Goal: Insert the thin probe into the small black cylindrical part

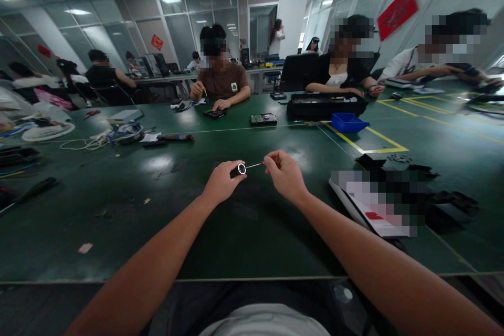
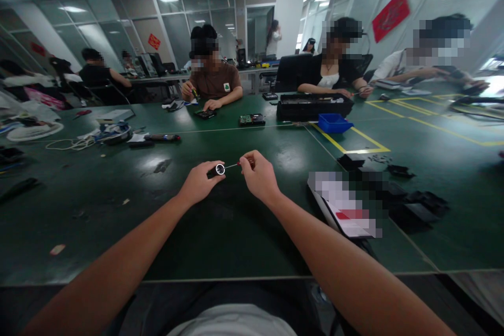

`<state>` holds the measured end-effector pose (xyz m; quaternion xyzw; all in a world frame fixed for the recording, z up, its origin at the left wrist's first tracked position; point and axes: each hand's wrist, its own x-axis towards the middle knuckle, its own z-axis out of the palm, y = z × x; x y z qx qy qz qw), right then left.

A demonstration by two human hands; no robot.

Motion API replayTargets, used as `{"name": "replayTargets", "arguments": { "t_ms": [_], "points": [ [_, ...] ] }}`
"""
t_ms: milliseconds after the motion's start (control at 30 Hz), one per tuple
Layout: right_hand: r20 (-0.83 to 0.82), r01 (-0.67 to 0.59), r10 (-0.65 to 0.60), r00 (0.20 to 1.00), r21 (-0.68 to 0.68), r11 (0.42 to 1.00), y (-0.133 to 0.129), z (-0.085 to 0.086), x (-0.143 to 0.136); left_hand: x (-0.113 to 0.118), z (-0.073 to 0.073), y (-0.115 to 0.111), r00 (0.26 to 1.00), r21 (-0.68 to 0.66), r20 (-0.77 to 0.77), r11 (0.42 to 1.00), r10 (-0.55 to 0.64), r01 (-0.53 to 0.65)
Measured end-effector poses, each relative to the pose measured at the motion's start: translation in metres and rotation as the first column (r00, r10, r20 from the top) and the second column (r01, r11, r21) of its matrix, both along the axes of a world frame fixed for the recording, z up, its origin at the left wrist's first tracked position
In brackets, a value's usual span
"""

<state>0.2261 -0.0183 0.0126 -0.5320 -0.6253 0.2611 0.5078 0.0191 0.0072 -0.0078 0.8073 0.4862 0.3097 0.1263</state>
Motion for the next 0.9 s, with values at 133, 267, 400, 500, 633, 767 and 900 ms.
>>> {"name": "replayTargets", "arguments": {
  "t_ms": [133,267,400,500,633,767,900],
  "points": [
    [0.015,-0.047,0.047,0.999,-0.014,0.999,0.004,-0.005,0.0,0.0,-0.001,0.0,1.0,-0.008,-0.007,1.0,-0.001,0.001],
    [0.085,0.003,0.0,0.996,-0.026,1.0,0.006,-0.007,0.002,0.0,-0.001,0.0,1.0,-0.001,-0.007,1.0,-0.008,0.008],
    [0.065,-0.003,0.004,0.998,-0.004,1.0,0.009,-0.011,0.001,0.001,0.0,0.0,1.0,-0.015,-0.015,1.0,-0.013,0.013],
    [0.009,-0.044,0.044,0.999,-0.005,0.999,0.01,-0.015,0.001,0.0,0.0,-0.001,1.0,-0.024,-0.015,1.0,-0.003,0.003],
    [0.025,-0.04,0.041,0.999,-0.037,0.999,0.009,-0.014,0.002,0.0,-0.001,-0.001,1.0,-0.018,-0.018,1.0,-0.012,0.011],
    [-0.053,-0.015,0.013,0.999,-0.039,0.999,0.009,-0.013,0.0,0.001,-0.001,-0.001,1.0,-0.021,-0.019,1.0,-0.015,0.015],
    [-0.313,-0.073,0.058,0.948,-0.035,0.997,0.013,-0.013,-0.003,0.0,0.0,-0.001,1.0,-0.015,0.014,1.0,-0.015,0.015]
  ]
}}
